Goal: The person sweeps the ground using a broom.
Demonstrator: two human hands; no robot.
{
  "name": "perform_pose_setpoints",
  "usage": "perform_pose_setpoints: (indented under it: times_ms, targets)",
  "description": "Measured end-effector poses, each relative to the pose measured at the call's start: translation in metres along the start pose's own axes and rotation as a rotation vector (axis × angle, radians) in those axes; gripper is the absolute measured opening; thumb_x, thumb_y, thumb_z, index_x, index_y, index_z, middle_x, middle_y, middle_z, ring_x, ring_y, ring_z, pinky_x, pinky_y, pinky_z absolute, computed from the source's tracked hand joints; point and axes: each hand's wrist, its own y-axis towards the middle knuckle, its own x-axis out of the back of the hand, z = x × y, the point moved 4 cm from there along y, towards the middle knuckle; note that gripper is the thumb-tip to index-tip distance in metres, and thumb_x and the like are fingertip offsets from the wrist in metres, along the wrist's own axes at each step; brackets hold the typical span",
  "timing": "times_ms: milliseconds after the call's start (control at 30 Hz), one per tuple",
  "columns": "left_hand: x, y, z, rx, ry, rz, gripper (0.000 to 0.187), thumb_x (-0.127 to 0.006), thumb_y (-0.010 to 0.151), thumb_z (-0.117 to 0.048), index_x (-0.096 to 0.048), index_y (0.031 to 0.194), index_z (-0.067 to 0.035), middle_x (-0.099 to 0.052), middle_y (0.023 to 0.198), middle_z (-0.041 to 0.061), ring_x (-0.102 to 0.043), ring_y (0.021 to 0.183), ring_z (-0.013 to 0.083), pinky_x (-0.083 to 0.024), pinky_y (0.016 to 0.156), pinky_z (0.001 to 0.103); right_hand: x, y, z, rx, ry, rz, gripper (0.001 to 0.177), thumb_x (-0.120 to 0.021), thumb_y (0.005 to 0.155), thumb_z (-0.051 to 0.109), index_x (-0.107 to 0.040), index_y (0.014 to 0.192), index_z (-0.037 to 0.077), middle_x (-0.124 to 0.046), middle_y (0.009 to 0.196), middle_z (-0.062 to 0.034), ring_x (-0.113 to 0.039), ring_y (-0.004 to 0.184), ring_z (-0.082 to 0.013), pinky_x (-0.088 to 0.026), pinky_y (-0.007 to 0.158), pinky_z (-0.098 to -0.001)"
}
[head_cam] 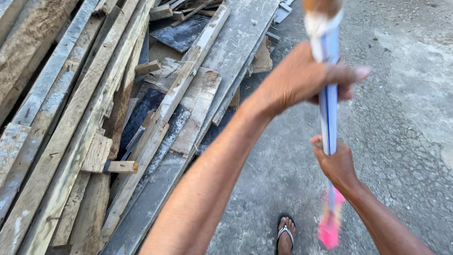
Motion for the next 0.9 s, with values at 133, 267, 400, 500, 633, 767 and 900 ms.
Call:
perform_pose_setpoints:
  times_ms: [133, 267, 400, 500, 633, 767, 900]
  targets:
    - [-0.011, 0.049, -0.027, 0.087, 0.321, 0.058, 0.042, -0.077, 0.082, -0.046, -0.076, 0.078, -0.005, -0.075, 0.063, 0.005, -0.075, 0.05, 0.0122, -0.063, 0.046, 0.03, -0.027, 0.05, 0.029, 0.146, 0.289, 0.089, 0.014, -0.067, 0.094, 0.008, -0.071, 0.107, 0.004, -0.064, 0.073, -0.008, -0.056, 0.059, -0.0076, -0.047, 0.055, -0.0287]
    - [-0.042, 0.084, 0.0, 0.13, 0.757, 0.124, 0.04, -0.076, 0.08, -0.055, -0.073, 0.086, -0.016, -0.07, 0.068, -0.002, -0.069, 0.057, 0.0069, -0.058, 0.052, 0.027, -0.068, 0.117, 0.02, 0.162, 0.477, 0.174, 0.023, -0.07, 0.094, 0.013, -0.066, 0.113, 0.0, -0.066, 0.089, -0.0115, -0.062, 0.077, -0.0179, -0.053, 0.071, -0.0359]
    - [-0.058, 0.096, 0.045, 0.383, 0.814, 0.189, 0.041, -0.076, 0.078, -0.056, -0.076, 0.087, -0.016, -0.073, 0.07, -0.001, -0.072, 0.063, 0.0123, -0.059, 0.057, 0.034, -0.073, 0.154, -0.014, 0.263, 0.421, 0.174, 0.024, -0.069, 0.094, 0.014, -0.066, 0.113, 0.0, -0.066, 0.092, -0.0121, -0.061, 0.082, -0.0199, -0.051, 0.074, -0.0379]
    - [-0.052, 0.122, 0.064, 0.441, 0.793, 0.178, 0.04, -0.077, 0.073, -0.054, -0.079, 0.082, -0.015, -0.074, 0.068, 0.001, -0.072, 0.064, 0.0157, -0.058, 0.057, 0.038, -0.065, 0.18, -0.028, 0.315, 0.367, 0.181, 0.025, -0.068, 0.094, 0.015, -0.065, 0.114, 0.0, -0.066, 0.094, -0.0125, -0.06, 0.086, -0.0214, -0.049, 0.075, -0.0395]
    - [-0.058, 0.152, 0.092, 0.409, 0.623, 0.209, 0.036, -0.079, 0.071, -0.051, -0.079, 0.08, -0.016, -0.077, 0.065, 0.001, -0.071, 0.063, 0.0145, -0.057, 0.055, 0.034, -0.031, 0.191, -0.043, 0.405, 0.183, 0.159, 0.027, -0.067, 0.094, 0.016, -0.064, 0.115, 0.0, -0.066, 0.097, -0.0131, -0.059, 0.091, -0.0234, -0.047, 0.077, -0.0415]
    - [-0.063, 0.172, 0.138, 0.413, 0.447, 0.192, 0.042, -0.085, 0.078, -0.047, -0.081, 0.075, -0.006, -0.08, 0.069, 0.007, -0.073, 0.063, 0.0172, -0.062, 0.06, 0.035, 0.018, 0.194, -0.096, 0.045, 0.252, 0.178, 0.016, -0.069, 0.091, 0.014, -0.068, 0.102, 0.004, -0.064, 0.072, -0.0047, -0.055, 0.064, -0.0135, -0.046, 0.059, -0.0348]
    - [-0.067, 0.167, 0.177, 0.386, 0.081, 0.093, 0.035, -0.08, 0.078, -0.038, -0.071, 0.077, -0.005, -0.073, 0.072, 0.009, -0.073, 0.065, 0.0182, -0.061, 0.061, 0.039, 0.061, 0.201, -0.156, -0.033, 0.136, -0.021, 0.007, -0.07, 0.091, 0.008, -0.073, 0.097, 0.007, -0.06, 0.07, -0.0043, -0.051, 0.062, -0.0115, -0.045, 0.057, -0.0337]
